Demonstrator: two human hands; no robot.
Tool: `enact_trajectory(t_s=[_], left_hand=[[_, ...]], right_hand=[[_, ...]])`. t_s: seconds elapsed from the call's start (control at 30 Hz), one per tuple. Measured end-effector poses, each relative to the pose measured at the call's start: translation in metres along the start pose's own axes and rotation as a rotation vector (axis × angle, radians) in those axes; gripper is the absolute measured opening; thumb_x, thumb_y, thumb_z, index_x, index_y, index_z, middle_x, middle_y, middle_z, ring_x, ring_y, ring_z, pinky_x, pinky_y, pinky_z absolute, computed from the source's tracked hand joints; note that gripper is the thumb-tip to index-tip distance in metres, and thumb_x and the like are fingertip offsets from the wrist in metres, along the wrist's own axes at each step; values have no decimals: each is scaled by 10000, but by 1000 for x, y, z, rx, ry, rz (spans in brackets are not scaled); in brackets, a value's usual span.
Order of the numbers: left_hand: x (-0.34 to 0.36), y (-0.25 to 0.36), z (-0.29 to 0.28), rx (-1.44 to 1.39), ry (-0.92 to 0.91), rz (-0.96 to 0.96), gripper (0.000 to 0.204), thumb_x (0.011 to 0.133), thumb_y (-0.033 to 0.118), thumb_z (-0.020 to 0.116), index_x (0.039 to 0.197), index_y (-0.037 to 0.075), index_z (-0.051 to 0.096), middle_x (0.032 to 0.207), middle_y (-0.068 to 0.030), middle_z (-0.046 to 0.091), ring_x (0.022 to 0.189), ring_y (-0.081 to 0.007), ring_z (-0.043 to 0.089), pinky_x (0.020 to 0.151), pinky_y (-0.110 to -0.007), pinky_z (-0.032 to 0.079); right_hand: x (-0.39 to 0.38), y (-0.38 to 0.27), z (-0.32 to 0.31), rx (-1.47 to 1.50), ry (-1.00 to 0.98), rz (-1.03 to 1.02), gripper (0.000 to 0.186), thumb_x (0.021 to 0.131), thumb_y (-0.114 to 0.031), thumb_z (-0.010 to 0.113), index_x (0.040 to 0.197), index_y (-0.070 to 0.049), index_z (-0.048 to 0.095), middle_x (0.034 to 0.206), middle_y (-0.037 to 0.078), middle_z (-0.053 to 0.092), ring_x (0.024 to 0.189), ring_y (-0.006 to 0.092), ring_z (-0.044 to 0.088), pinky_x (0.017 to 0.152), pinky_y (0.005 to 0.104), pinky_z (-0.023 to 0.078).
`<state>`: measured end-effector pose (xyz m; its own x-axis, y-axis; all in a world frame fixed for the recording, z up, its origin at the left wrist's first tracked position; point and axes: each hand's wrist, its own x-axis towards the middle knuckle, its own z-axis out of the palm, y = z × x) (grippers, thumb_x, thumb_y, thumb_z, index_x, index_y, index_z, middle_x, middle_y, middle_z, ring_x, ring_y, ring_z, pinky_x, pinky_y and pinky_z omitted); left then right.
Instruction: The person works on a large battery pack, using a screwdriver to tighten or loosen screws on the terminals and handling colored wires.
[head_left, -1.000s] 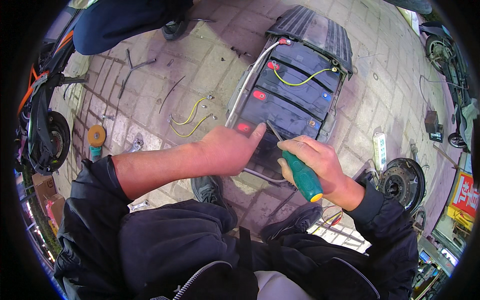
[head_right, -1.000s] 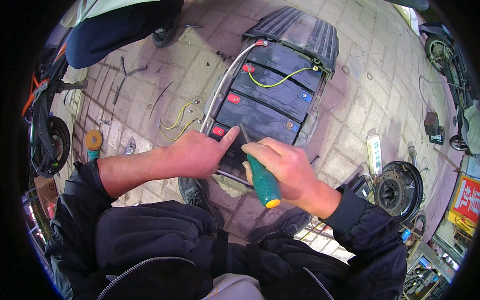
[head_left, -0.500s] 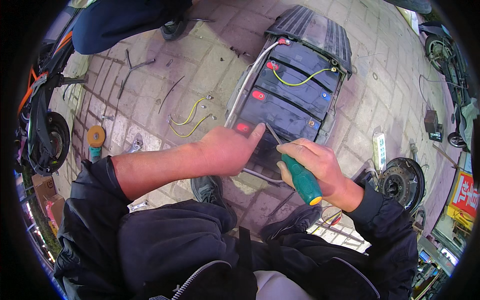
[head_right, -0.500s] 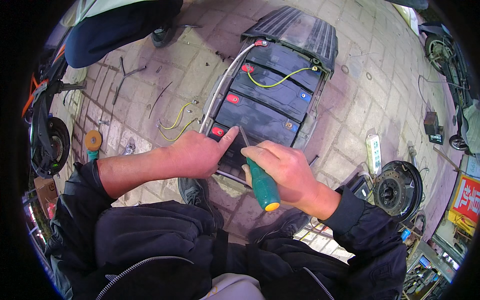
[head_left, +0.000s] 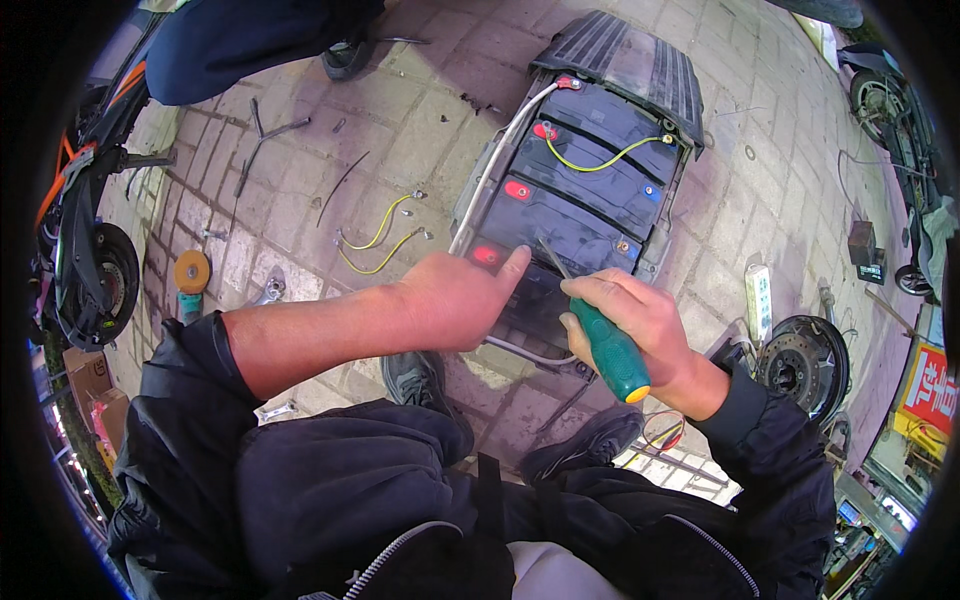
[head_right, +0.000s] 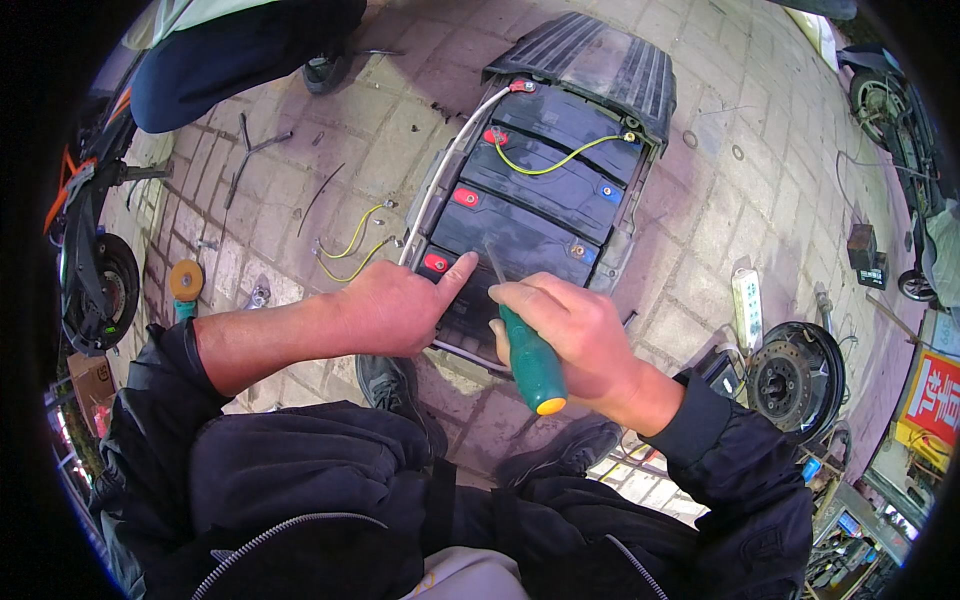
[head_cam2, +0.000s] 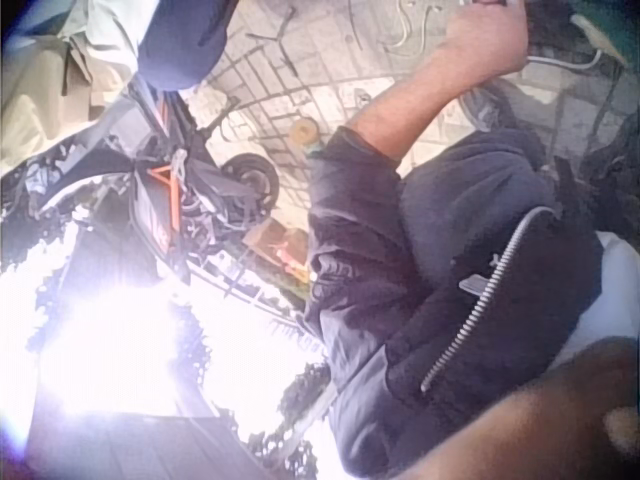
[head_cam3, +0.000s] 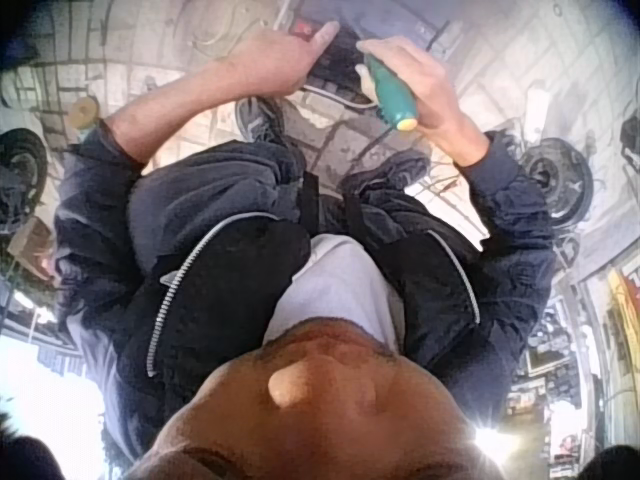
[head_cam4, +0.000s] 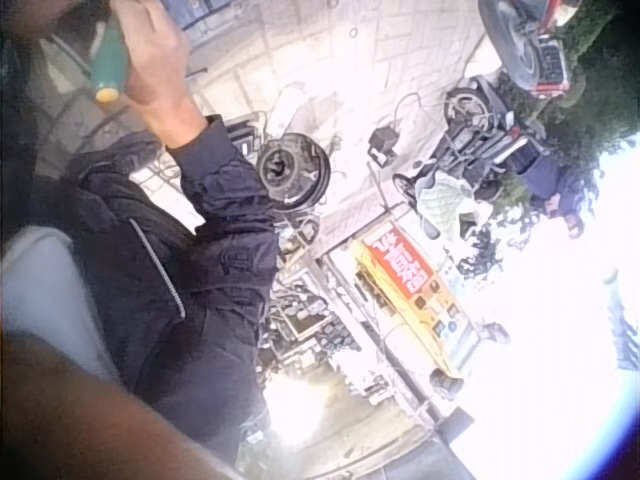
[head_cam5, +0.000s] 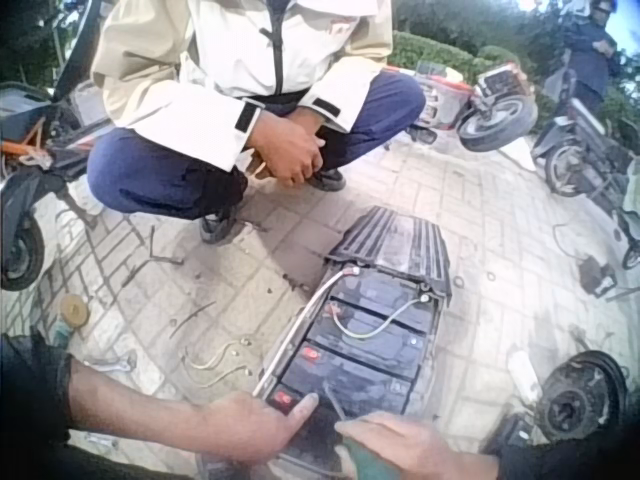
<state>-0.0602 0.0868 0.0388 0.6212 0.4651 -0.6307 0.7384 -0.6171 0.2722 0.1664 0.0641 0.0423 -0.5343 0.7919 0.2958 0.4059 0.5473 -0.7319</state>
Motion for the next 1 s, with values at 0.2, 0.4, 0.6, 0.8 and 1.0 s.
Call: enact_trajectory(t_s=[0.2, 0.4, 0.6, 0.8, 1.0], left_hand=[[0, 0, 0, -13, 13, -1, 861, 772, 109, 617, 1510, -82, 217, 739, -114, 678, 597, -283, 670, 515, -414, 517], [0, -1, 1, -21, 23, 7, 863, 766, 106, 622, 1508, -84, 223, 732, -113, 673, 593, -284, 668, 511, -415, 516], [2, -5, 10, -34, 60, 18, 943, 742, 158, 663, 1523, -61, 183, 685, -160, 668, 576, -332, 664, 538, -439, 524], [0, -1, 0, -21, 29, 13, 872, 756, 103, 622, 1504, -93, 221, 723, -121, 669, 600, -289, 667, 518, -415, 519], [1, -1, 3, -26, 31, 12, 870, 754, 98, 621, 1502, -95, 223, 733, -126, 671, 604, -298, 667, 523, -420, 518]], right_hand=[[1, 1, -1, -1, -7, 5, 298, 751, -53, 766, 1030, -33, 662, 859, 119, 656, 701, 292, 670, 606, 350, 548], [3, 3, 1, 6, 2, -8, 308, 752, -53, 770, 1038, -34, 658, 869, 122, 659, 706, 293, 671, 609, 349, 549], [4, 5, 2, 6, 4, -22, 308, 748, -54, 772, 1033, -34, 658, 870, 123, 661, 705, 295, 670, 609, 350, 549], [1, 2, 0, 6, -24, -9, 304, 732, -60, 772, 1015, -37, 665, 847, 121, 656, 686, 294, 667, 593, 351, 542], [5, 2, 3, -8, -11, -20, 291, 731, -62, 762, 1003, -39, 661, 798, 107, 637, 651, 291, 650, 571, 351, 529]])
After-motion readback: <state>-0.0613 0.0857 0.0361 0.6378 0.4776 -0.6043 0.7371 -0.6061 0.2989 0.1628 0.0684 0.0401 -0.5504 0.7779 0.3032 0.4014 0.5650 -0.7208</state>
